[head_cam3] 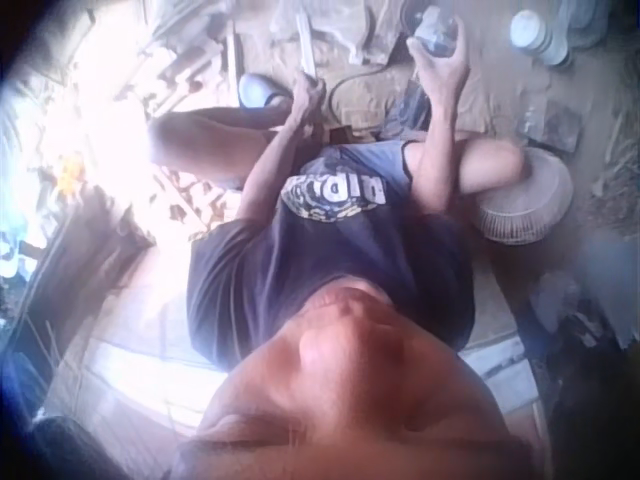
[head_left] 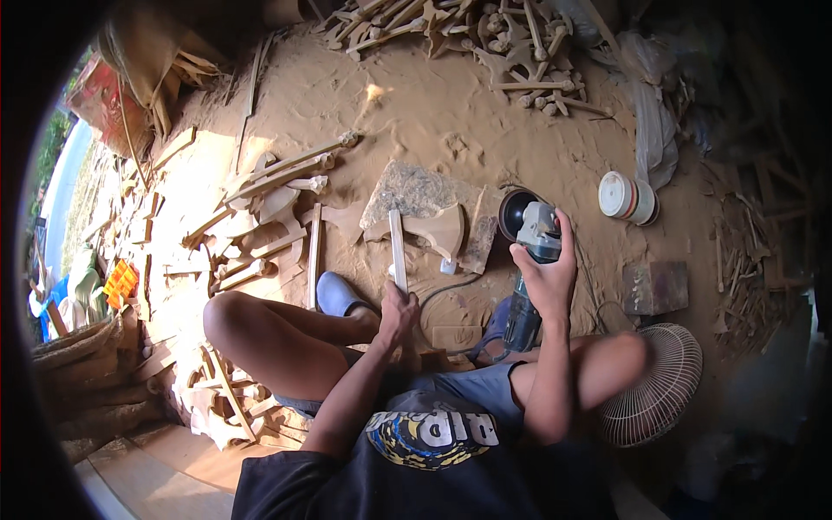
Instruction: The person sands a wooden axe head using an angle grinder, turning the piece to work on the handle and the head while holding it against a wooden block.
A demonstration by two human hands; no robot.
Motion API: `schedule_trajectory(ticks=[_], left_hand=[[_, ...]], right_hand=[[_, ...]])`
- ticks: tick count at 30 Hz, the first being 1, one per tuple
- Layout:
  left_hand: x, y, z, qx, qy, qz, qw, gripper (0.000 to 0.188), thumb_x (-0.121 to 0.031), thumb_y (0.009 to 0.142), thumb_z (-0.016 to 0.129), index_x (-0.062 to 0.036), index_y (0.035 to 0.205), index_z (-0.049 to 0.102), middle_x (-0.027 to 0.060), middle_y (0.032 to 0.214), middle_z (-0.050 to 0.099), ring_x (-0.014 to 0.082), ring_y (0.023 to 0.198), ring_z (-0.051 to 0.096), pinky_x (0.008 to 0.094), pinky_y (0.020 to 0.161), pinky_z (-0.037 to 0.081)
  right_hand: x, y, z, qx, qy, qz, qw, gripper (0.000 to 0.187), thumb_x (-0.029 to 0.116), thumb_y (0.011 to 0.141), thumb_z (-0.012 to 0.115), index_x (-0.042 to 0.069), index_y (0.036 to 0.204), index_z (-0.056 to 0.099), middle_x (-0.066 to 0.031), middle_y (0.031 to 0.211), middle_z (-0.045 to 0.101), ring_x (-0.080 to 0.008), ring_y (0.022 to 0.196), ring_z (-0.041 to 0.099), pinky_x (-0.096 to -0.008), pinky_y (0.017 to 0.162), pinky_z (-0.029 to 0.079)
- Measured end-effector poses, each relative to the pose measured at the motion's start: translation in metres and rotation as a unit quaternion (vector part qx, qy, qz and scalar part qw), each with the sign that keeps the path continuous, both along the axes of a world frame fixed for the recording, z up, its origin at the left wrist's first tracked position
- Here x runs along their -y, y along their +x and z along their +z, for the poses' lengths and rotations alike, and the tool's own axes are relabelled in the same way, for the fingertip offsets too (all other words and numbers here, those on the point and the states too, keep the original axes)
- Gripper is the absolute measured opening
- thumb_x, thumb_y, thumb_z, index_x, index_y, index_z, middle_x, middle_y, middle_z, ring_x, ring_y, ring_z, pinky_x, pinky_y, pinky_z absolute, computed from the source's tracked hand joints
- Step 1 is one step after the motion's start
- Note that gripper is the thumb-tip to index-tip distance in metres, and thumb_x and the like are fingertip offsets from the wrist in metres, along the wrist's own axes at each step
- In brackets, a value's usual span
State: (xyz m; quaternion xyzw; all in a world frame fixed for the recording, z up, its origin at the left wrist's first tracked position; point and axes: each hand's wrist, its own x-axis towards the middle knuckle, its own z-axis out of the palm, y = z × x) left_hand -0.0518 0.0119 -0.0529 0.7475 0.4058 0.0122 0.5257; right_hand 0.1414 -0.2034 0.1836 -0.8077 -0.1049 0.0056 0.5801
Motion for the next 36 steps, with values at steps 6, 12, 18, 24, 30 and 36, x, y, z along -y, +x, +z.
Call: schedule_trajectory(ticks=[6, 12, 18, 24, 30, 36], left_hand=[[-0.047, 0.022, 0.025, 0.087, -0.042, -0.050, 0.994, 0.031, -0.026, 0.099, 0.076, -0.0017, 0.104, 0.056, 0.0049, 0.076, 0.055, 0.0158, 0.066, 0.052, 0.0389, 0.056, 0.046], [-0.137, 0.110, 0.099, 0.087, -0.004, -0.381, 0.921, 0.042, -0.033, 0.098, 0.078, -0.0024, 0.125, 0.068, 0.0072, 0.082, 0.073, 0.0138, 0.079, 0.069, 0.0367, 0.070, 0.056], [-0.130, 0.240, 0.134, 0.046, 0.449, -0.516, 0.728, 0.055, -0.031, 0.087, 0.087, -0.0265, 0.140, 0.073, 0.0150, 0.165, 0.046, 0.0468, 0.154, 0.034, 0.0604, 0.126, 0.030], [-0.053, 0.185, 0.046, -0.160, 0.327, -0.139, 0.921, 0.108, -0.073, 0.087, 0.074, -0.0171, 0.169, 0.031, 0.0320, 0.175, 0.016, 0.0575, 0.159, 0.019, 0.0697, 0.124, 0.026], [-0.031, 0.103, 0.008, -0.091, 0.097, -0.030, 0.991, 0.090, -0.079, 0.093, 0.064, 0.0056, 0.125, 0.066, 0.0381, 0.132, 0.059, 0.0420, 0.101, 0.066, 0.0517, 0.088, 0.054], [-0.028, 0.089, 0.010, -0.049, -0.097, -0.005, 0.994, 0.089, -0.076, 0.101, 0.055, 0.0099, 0.110, 0.077, 0.0189, 0.093, 0.079, 0.0244, 0.076, 0.073, 0.0372, 0.067, 0.056]], right_hand=[[0.022, 0.006, 0.023, 0.032, 0.087, -0.053, 0.994, 0.088, 0.010, 0.082, 0.089, 0.004, 0.158, 0.045, -0.0179, 0.145, 0.059, -0.0261, 0.129, 0.060, -0.0413, 0.110, 0.051], [0.060, 0.012, 0.028, 0.072, 0.092, -0.098, 0.988, 0.088, 0.011, 0.083, 0.090, 0.003, 0.158, 0.046, -0.0187, 0.146, 0.061, -0.0274, 0.131, 0.061, -0.0417, 0.111, 0.050], [0.071, 0.014, 0.022, 0.070, 0.091, -0.107, 0.988, 0.089, 0.010, 0.082, 0.090, 0.004, 0.159, 0.046, -0.0190, 0.145, 0.062, -0.0278, 0.128, 0.064, -0.0411, 0.110, 0.052], [0.069, 0.015, 0.013, 0.076, 0.040, -0.099, 0.991, 0.090, 0.009, 0.082, 0.090, 0.006, 0.160, 0.046, -0.0197, 0.147, 0.062, -0.0280, 0.132, 0.063, -0.0413, 0.111, 0.052], [0.046, 0.013, -0.019, 0.021, -0.049, -0.058, 0.997, 0.089, 0.006, 0.081, 0.086, 0.009, 0.160, 0.046, -0.0203, 0.151, 0.062, -0.0307, 0.136, 0.063, -0.0415, 0.113, 0.051], [0.018, 0.008, -0.095, 0.025, -0.027, 0.020, 0.999, 0.092, 0.007, 0.079, 0.080, 0.011, 0.164, 0.043, -0.0226, 0.153, 0.062, -0.0358, 0.142, 0.060, -0.0423, 0.118, 0.049]])
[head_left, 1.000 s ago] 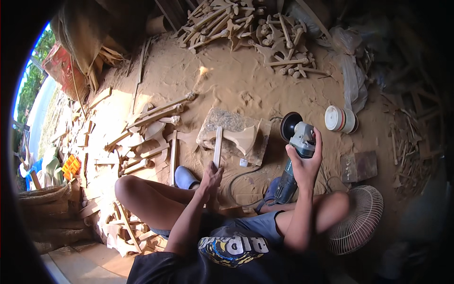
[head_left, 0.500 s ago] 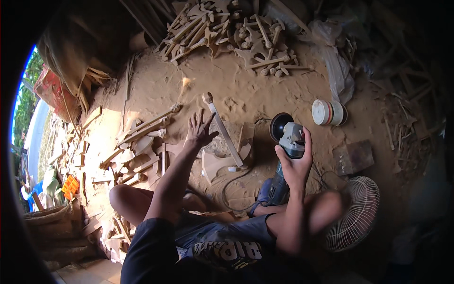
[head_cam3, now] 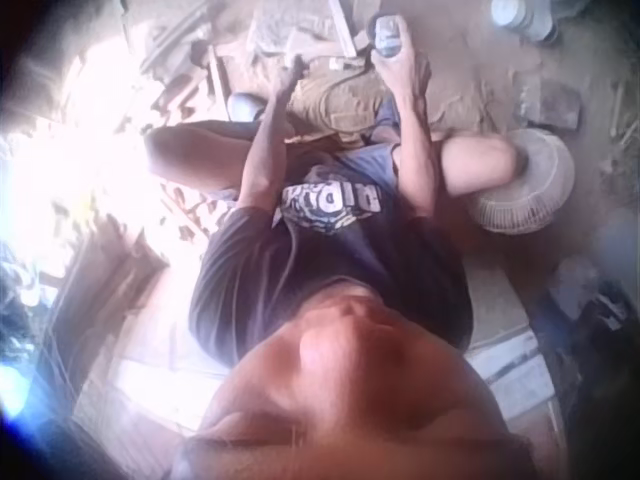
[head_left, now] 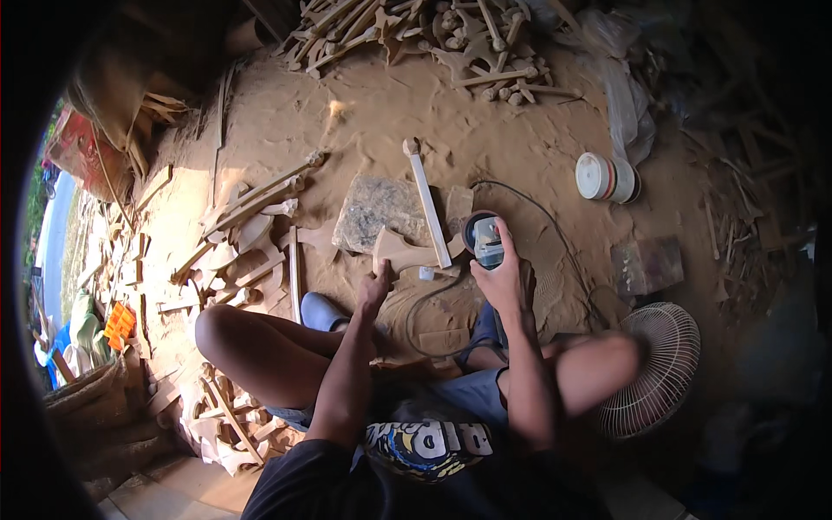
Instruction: The person sands a wooden axe head using an angle grinder, turning the piece to work on the handle and the head while holding it against a wooden block.
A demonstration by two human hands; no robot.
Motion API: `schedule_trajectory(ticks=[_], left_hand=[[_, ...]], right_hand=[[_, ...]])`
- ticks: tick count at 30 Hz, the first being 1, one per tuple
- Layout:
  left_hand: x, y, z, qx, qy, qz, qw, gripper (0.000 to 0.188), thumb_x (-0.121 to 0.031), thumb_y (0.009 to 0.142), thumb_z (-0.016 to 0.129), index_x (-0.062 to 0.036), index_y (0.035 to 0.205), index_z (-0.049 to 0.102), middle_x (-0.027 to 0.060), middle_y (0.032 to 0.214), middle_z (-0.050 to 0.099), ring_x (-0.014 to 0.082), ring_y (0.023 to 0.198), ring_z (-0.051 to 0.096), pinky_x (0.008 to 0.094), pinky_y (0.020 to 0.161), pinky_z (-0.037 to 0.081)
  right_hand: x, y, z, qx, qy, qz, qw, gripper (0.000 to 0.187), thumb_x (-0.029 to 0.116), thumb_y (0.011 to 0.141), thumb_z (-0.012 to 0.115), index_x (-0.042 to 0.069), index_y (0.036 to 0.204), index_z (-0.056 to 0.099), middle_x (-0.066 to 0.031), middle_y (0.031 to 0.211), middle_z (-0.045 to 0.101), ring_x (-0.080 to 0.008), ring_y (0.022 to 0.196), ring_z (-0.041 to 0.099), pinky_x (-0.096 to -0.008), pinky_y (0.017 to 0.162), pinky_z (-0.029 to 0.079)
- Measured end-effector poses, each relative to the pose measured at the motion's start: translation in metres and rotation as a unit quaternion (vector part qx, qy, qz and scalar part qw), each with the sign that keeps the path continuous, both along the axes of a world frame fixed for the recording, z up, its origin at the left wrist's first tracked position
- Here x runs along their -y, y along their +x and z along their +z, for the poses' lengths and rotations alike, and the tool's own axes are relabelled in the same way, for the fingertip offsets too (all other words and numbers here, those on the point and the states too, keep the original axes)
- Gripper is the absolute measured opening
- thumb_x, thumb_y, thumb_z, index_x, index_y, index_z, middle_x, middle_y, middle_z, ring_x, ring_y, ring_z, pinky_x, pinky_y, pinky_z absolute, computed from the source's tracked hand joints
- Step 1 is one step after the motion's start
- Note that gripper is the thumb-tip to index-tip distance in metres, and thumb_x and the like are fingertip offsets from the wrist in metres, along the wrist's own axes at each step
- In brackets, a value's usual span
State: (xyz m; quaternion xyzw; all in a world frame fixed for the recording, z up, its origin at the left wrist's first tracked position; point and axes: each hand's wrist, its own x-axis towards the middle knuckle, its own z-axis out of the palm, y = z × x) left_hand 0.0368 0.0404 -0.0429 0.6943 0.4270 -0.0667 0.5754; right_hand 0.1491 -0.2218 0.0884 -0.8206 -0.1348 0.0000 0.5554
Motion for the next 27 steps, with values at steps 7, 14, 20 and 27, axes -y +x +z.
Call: schedule_trajectory(ticks=[7, 14, 20, 27], left_hand=[[-0.025, -0.020, -0.004, -0.089, -0.036, 0.013, 0.995, 0.077, -0.068, 0.093, 0.071, 0.0037, 0.123, 0.074, 0.0193, 0.100, 0.077, 0.0269, 0.075, 0.075, 0.0416, 0.064, 0.060], [-0.005, 0.004, 0.023, 0.084, -0.085, 0.012, 0.993, 0.042, -0.049, 0.097, 0.078, -0.0071, 0.104, 0.076, 0.0000, 0.071, 0.068, 0.0115, 0.054, 0.064, 0.0264, 0.043, 0.044], [0.002, 0.006, 0.020, 0.134, -0.109, 0.058, 0.983, 0.042, -0.047, 0.097, 0.079, -0.0069, 0.108, 0.075, 0.0008, 0.072, 0.067, 0.0109, 0.051, 0.059, 0.0267, 0.042, 0.042], [-0.002, 0.012, 0.019, 0.113, -0.151, 0.078, 0.979, 0.035, -0.030, 0.099, 0.081, -0.0002, 0.114, 0.069, 0.0024, 0.073, 0.064, 0.0108, 0.053, 0.056, 0.0307, 0.044, 0.046]], right_hand=[[-0.013, -0.026, 0.017, -0.069, -0.219, 0.013, 0.973, 0.087, 0.019, 0.080, 0.080, 0.018, 0.160, 0.048, -0.0219, 0.139, 0.070, -0.0459, 0.120, 0.070, -0.0510, 0.101, 0.058], [-0.021, -0.036, 0.005, -0.038, -0.231, 0.051, 0.971, 0.088, 0.013, 0.080, 0.080, 0.019, 0.162, 0.046, -0.0267, 0.140, 0.067, -0.0499, 0.120, 0.067, -0.0543, 0.101, 0.057], [-0.028, -0.036, 0.014, -0.096, -0.294, 0.038, 0.950, 0.087, 0.017, 0.082, 0.079, 0.026, 0.162, 0.046, -0.0287, 0.130, 0.071, -0.0518, 0.114, 0.068, -0.0584, 0.095, 0.058], [-0.039, -0.036, 0.025, -0.139, -0.343, 0.032, 0.928, 0.090, 0.018, 0.082, 0.080, 0.030, 0.163, 0.043, -0.0301, 0.126, 0.072, -0.0534, 0.112, 0.069, -0.0606, 0.094, 0.057]])
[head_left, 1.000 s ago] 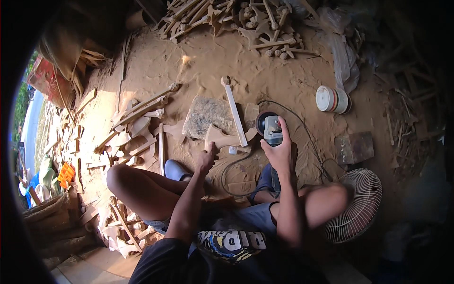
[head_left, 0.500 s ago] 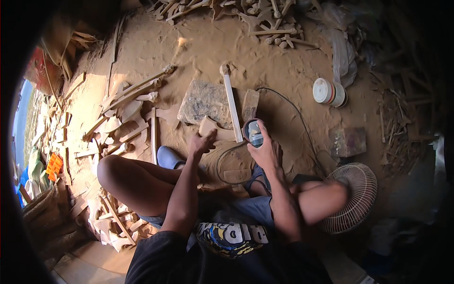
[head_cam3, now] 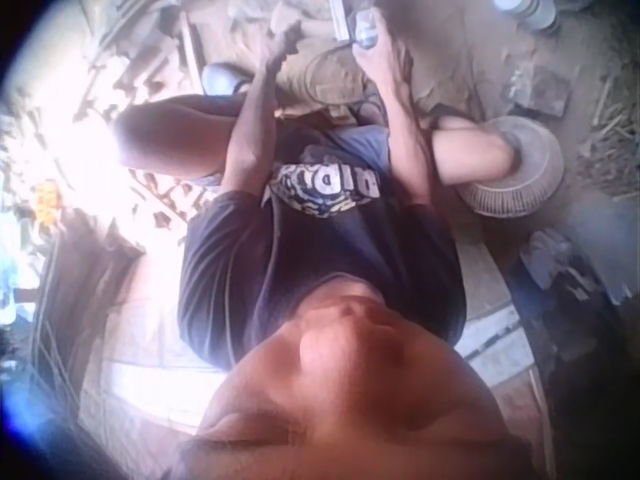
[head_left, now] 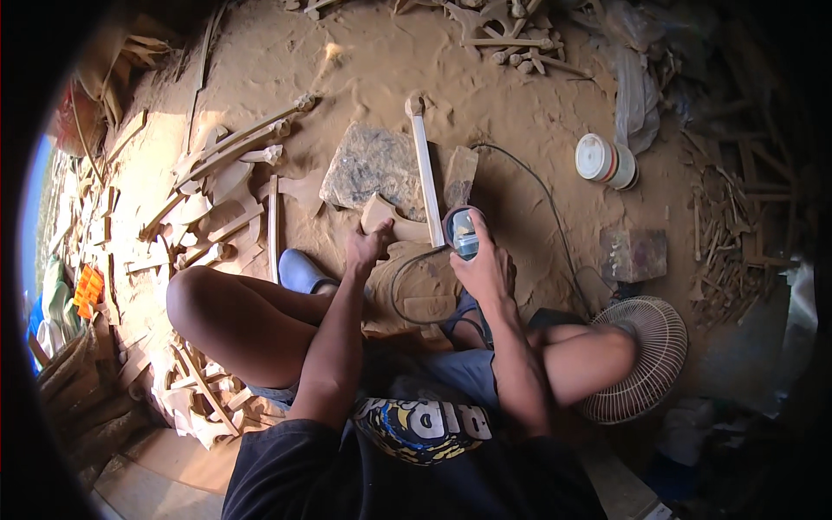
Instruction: The person sands a wooden axe head using an angle grinder, turning the piece to work on the handle and the head while holding it against a wooden block.
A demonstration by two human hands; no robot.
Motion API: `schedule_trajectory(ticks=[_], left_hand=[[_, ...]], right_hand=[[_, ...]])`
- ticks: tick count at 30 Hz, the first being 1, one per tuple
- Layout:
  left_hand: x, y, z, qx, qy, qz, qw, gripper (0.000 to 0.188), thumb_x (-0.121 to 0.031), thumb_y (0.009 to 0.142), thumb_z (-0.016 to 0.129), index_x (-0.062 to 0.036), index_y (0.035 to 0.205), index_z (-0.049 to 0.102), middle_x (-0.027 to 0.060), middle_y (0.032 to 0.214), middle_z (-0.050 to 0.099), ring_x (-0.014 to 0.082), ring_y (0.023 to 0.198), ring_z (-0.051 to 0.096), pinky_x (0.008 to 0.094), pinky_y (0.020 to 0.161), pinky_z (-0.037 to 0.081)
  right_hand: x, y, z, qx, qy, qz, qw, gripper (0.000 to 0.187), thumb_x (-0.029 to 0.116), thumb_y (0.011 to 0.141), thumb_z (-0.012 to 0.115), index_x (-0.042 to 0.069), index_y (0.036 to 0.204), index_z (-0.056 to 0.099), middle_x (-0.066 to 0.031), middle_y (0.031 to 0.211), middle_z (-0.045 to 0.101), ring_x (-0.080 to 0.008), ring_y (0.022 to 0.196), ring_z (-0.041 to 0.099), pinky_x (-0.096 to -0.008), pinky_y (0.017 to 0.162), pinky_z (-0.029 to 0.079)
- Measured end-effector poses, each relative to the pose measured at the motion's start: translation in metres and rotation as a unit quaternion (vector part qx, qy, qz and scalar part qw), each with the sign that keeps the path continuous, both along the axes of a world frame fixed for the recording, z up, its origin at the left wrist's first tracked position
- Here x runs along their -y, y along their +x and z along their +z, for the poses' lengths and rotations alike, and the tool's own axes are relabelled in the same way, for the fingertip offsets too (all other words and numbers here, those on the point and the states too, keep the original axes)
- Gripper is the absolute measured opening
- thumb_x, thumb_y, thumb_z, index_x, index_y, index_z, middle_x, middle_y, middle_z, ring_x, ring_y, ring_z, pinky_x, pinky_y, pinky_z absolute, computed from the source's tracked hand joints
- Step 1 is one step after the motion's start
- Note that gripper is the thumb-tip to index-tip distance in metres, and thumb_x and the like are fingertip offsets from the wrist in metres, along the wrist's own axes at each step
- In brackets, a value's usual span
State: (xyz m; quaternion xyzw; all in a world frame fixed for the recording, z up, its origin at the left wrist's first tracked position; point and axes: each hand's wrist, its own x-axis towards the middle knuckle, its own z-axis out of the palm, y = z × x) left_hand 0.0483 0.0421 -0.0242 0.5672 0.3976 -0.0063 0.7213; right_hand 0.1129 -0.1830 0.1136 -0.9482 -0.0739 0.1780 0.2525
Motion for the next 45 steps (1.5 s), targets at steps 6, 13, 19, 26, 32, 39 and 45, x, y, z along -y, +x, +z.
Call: schedule_trajectory(ticks=[6, 13, 19, 26, 32, 39, 45], left_hand=[[-0.002, 0.004, 0.002, 0.000, -0.036, 0.002, 0.999, 0.024, -0.023, 0.100, 0.079, -0.0017, 0.107, 0.071, 0.0006, 0.069, 0.060, 0.0094, 0.050, 0.049, 0.0307, 0.043, 0.041], [-0.008, 0.007, 0.001, -0.010, -0.040, -0.018, 0.999, 0.027, -0.025, 0.099, 0.080, -0.0011, 0.108, 0.071, 0.0016, 0.069, 0.062, 0.0107, 0.052, 0.052, 0.0313, 0.044, 0.044], [-0.009, 0.006, -0.005, -0.017, -0.023, -0.006, 1.000, 0.039, -0.031, 0.096, 0.084, -0.0002, 0.114, 0.070, 0.0048, 0.076, 0.068, 0.0148, 0.060, 0.063, 0.0335, 0.049, 0.055], [-0.011, 0.005, -0.012, -0.014, -0.004, -0.002, 1.000, 0.043, -0.034, 0.095, 0.084, 0.0010, 0.117, 0.070, 0.0069, 0.082, 0.070, 0.0146, 0.062, 0.065, 0.0330, 0.049, 0.055], [-0.017, 0.003, -0.010, -0.017, -0.004, -0.007, 1.000, 0.040, -0.033, 0.096, 0.084, 0.0002, 0.114, 0.071, 0.0057, 0.078, 0.069, 0.0146, 0.060, 0.063, 0.0332, 0.046, 0.053], [-0.015, 0.010, 0.002, -0.004, -0.039, -0.022, 0.999, 0.025, -0.028, 0.100, 0.079, -0.0039, 0.102, 0.071, 0.0015, 0.069, 0.063, 0.0113, 0.053, 0.056, 0.0305, 0.043, 0.046], [-0.014, 0.010, 0.005, -0.012, -0.016, -0.012, 1.000, 0.025, -0.028, 0.101, 0.079, -0.0039, 0.103, 0.072, 0.0000, 0.068, 0.062, 0.0088, 0.051, 0.053, 0.0297, 0.043, 0.045]], right_hand=[[-0.002, 0.002, -0.011, 0.047, 0.001, 0.002, 0.999, 0.088, 0.015, 0.082, 0.082, 0.027, 0.161, 0.046, -0.0315, 0.120, 0.073, -0.0534, 0.107, 0.070, -0.0618, 0.091, 0.057], [0.009, 0.031, -0.020, 0.087, -0.041, -0.034, 0.995, 0.087, 0.022, 0.083, 0.081, 0.028, 0.162, 0.045, -0.0304, 0.116, 0.075, -0.0518, 0.102, 0.073, -0.0597, 0.089, 0.059], [0.006, 0.025, -0.009, 0.043, -0.022, -0.004, 0.999, 0.086, 0.025, 0.083, 0.081, 0.028, 0.162, 0.047, -0.0261, 0.124, 0.075, -0.0499, 0.105, 0.073, -0.0586, 0.090, 0.058], [-0.011, 0.016, -0.012, 0.040, -0.008, 0.023, 0.999, 0.089, 0.022, 0.083, 0.083, 0.032, 0.163, 0.045, -0.0304, 0.116, 0.075, -0.0524, 0.105, 0.072, -0.0613, 0.090, 0.058], [-0.019, 0.015, -0.010, 0.022, -0.019, 0.003, 1.000, 0.088, 0.020, 0.083, 0.083, 0.033, 0.162, 0.046, -0.0317, 0.113, 0.074, -0.0539, 0.103, 0.072, -0.0620, 0.088, 0.058], [-0.007, 0.042, -0.025, 0.103, -0.014, -0.016, 0.994, 0.085, 0.018, 0.083, 0.082, 0.028, 0.161, 0.048, -0.0311, 0.115, 0.075, -0.0506, 0.104, 0.073, -0.0595, 0.090, 0.058], [-0.001, 0.046, -0.013, 0.047, -0.012, -0.043, 0.998, 0.088, 0.027, 0.084, 0.081, 0.028, 0.164, 0.044, -0.0270, 0.121, 0.075, -0.0493, 0.107, 0.073, -0.0571, 0.090, 0.058]])
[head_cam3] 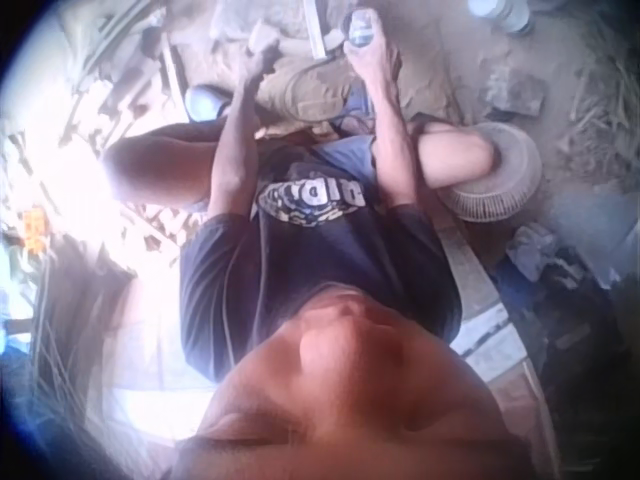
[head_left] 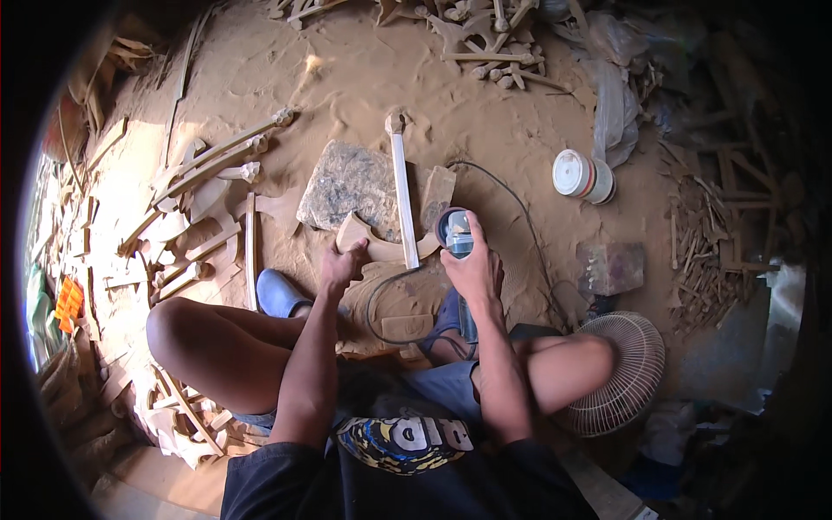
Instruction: The person sands a wooden axe head using an angle grinder, turning the piece to work on the handle and the head while holding it against a wooden block.
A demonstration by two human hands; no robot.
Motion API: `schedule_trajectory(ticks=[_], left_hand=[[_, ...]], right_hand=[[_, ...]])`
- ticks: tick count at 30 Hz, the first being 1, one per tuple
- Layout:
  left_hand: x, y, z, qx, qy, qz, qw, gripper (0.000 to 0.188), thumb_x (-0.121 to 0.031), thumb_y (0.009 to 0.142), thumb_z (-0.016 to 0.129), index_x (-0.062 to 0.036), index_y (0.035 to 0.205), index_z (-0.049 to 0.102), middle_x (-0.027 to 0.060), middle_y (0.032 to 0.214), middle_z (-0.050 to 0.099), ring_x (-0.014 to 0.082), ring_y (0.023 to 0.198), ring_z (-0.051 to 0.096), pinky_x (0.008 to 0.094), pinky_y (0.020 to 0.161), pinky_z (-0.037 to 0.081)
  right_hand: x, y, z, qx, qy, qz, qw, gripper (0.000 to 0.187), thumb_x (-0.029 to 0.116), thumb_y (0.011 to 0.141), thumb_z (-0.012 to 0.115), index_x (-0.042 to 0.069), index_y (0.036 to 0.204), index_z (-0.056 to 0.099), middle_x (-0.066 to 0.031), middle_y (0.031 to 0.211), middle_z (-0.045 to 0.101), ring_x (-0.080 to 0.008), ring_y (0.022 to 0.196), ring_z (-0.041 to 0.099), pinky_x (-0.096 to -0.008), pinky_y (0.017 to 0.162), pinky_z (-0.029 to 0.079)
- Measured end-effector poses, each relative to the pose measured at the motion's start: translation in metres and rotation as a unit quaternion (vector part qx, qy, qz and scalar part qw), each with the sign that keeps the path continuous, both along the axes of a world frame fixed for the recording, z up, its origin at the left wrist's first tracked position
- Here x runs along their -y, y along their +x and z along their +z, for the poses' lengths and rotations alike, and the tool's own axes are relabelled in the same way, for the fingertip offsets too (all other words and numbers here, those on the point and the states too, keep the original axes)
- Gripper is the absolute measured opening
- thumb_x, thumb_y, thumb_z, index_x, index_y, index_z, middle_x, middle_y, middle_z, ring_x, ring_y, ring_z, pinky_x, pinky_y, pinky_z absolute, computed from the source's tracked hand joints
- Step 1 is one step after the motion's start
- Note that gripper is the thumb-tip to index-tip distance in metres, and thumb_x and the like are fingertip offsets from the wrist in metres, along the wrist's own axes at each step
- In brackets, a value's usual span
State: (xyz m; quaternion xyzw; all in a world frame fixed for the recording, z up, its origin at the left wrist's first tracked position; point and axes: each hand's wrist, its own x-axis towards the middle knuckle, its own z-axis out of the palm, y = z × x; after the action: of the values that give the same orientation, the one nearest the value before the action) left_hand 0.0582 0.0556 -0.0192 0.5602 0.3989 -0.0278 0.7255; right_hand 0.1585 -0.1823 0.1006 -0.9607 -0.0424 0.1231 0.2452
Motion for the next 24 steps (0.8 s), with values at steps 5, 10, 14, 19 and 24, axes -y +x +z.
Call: schedule_trajectory(ticks=[5, 10, 14, 19, 24], left_hand=[[0.002, 0.000, -0.001, 0.002, 0.001, -0.011, 1.000, 0.028, -0.030, 0.101, 0.078, -0.0036, 0.107, 0.072, 0.0002, 0.068, 0.061, 0.0089, 0.050, 0.051, 0.0295, 0.042, 0.043], [-0.001, 0.001, 0.004, -0.023, 0.032, -0.040, 0.998, 0.032, -0.032, 0.100, 0.079, -0.0023, 0.109, 0.072, 0.0036, 0.072, 0.067, 0.0108, 0.053, 0.059, 0.0296, 0.042, 0.044], [-0.016, -0.010, -0.010, 0.050, 0.047, -0.023, 0.997, 0.036, -0.030, 0.100, 0.080, 0.0018, 0.116, 0.075, 0.0064, 0.080, 0.074, 0.0134, 0.061, 0.068, 0.0290, 0.047, 0.053], [-0.024, -0.003, 0.015, 0.148, 0.169, 0.004, 0.974, 0.033, -0.027, 0.100, 0.082, 0.0045, 0.107, 0.077, 0.0059, 0.085, 0.077, 0.0131, 0.069, 0.070, 0.0303, 0.061, 0.058], [-0.030, 0.003, 0.037, 0.081, 0.284, -0.060, 0.954, 0.048, -0.037, 0.093, 0.087, 0.0076, 0.102, 0.073, 0.0130, 0.077, 0.074, 0.0130, 0.067, 0.068, 0.0332, 0.061, 0.054]], right_hand=[[0.003, -0.006, -0.012, 0.032, 0.006, 0.026, 0.999, 0.089, 0.026, 0.083, 0.080, 0.028, 0.164, 0.043, -0.0281, 0.118, 0.075, -0.0512, 0.106, 0.072, -0.0595, 0.091, 0.057], [0.017, 0.009, -0.006, 0.008, -0.050, -0.025, 0.998, 0.089, 0.025, 0.082, 0.080, 0.029, 0.164, 0.044, -0.0301, 0.115, 0.075, -0.0512, 0.104, 0.072, -0.0590, 0.089, 0.058], [0.009, 0.000, 0.023, -0.028, 0.005, -0.034, 0.999, 0.087, 0.026, 0.081, 0.082, 0.026, 0.162, 0.048, -0.0282, 0.123, 0.075, -0.0491, 0.111, 0.072, -0.0547, 0.093, 0.058], [0.019, -0.008, -0.006, -0.029, 0.135, 0.024, 0.990, 0.088, 0.012, 0.081, 0.080, 0.011, 0.162, 0.046, -0.0271, 0.151, 0.061, -0.0397, 0.137, 0.063, -0.0422, 0.112, 0.052], [0.011, -0.018, -0.009, 0.000, 0.166, 0.082, 0.983, 0.087, 0.007, 0.079, 0.082, 0.006, 0.159, 0.047, -0.0222, 0.154, 0.060, -0.0371, 0.142, 0.060, -0.0397, 0.118, 0.048]])
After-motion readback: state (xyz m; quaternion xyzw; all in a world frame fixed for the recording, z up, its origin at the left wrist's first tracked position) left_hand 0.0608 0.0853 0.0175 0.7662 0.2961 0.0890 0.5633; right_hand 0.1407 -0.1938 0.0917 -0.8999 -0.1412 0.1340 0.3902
